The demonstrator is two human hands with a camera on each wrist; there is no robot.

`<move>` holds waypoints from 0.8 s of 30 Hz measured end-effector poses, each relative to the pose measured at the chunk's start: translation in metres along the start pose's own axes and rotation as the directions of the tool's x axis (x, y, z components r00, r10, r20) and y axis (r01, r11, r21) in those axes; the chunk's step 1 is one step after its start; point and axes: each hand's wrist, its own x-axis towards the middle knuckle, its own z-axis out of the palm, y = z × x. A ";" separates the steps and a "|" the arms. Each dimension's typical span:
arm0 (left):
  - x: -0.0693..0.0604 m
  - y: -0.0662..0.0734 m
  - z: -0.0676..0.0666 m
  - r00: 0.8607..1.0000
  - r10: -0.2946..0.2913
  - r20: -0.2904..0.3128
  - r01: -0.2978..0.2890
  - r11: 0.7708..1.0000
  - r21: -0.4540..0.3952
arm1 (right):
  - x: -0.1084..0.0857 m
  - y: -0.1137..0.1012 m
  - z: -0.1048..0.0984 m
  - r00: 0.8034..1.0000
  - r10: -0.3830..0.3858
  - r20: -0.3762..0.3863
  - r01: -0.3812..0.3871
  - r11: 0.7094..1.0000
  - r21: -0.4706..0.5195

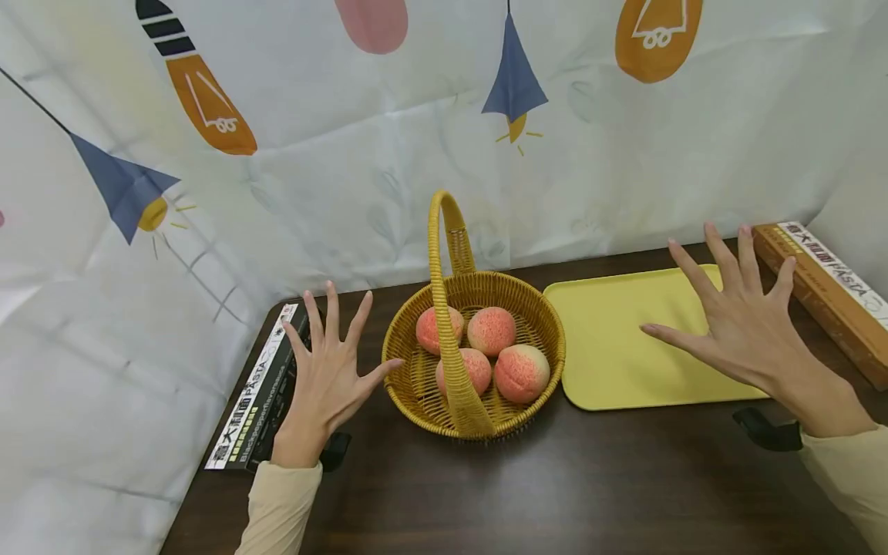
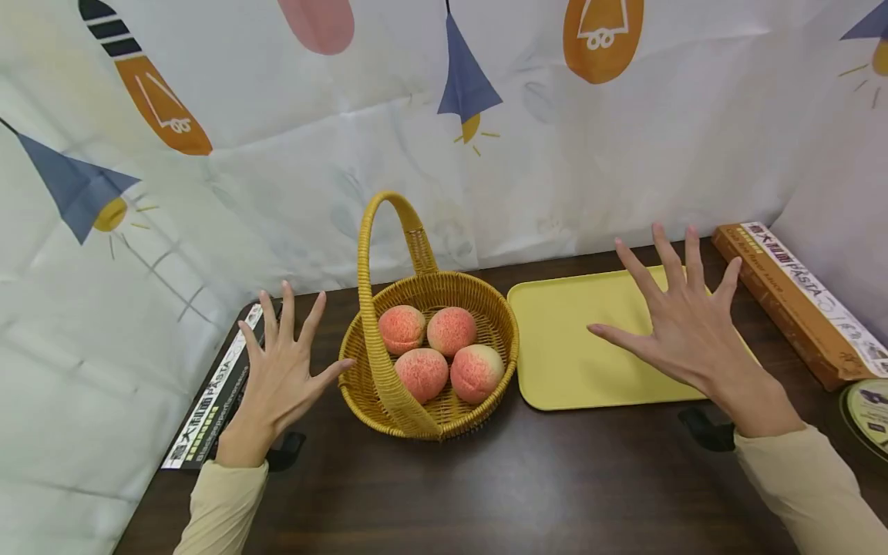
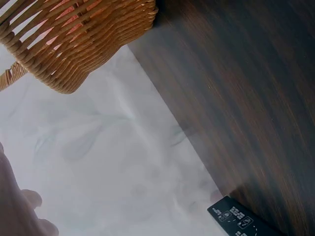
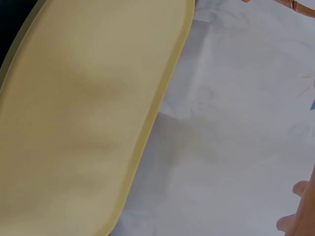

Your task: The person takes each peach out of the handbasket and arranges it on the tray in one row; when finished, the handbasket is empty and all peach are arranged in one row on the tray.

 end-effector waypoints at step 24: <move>-0.012 -0.001 0.024 0.971 0.013 0.237 0.194 0.531 -0.825 | 0.036 -0.091 -0.002 0.912 -0.338 -0.234 0.374 0.918 0.130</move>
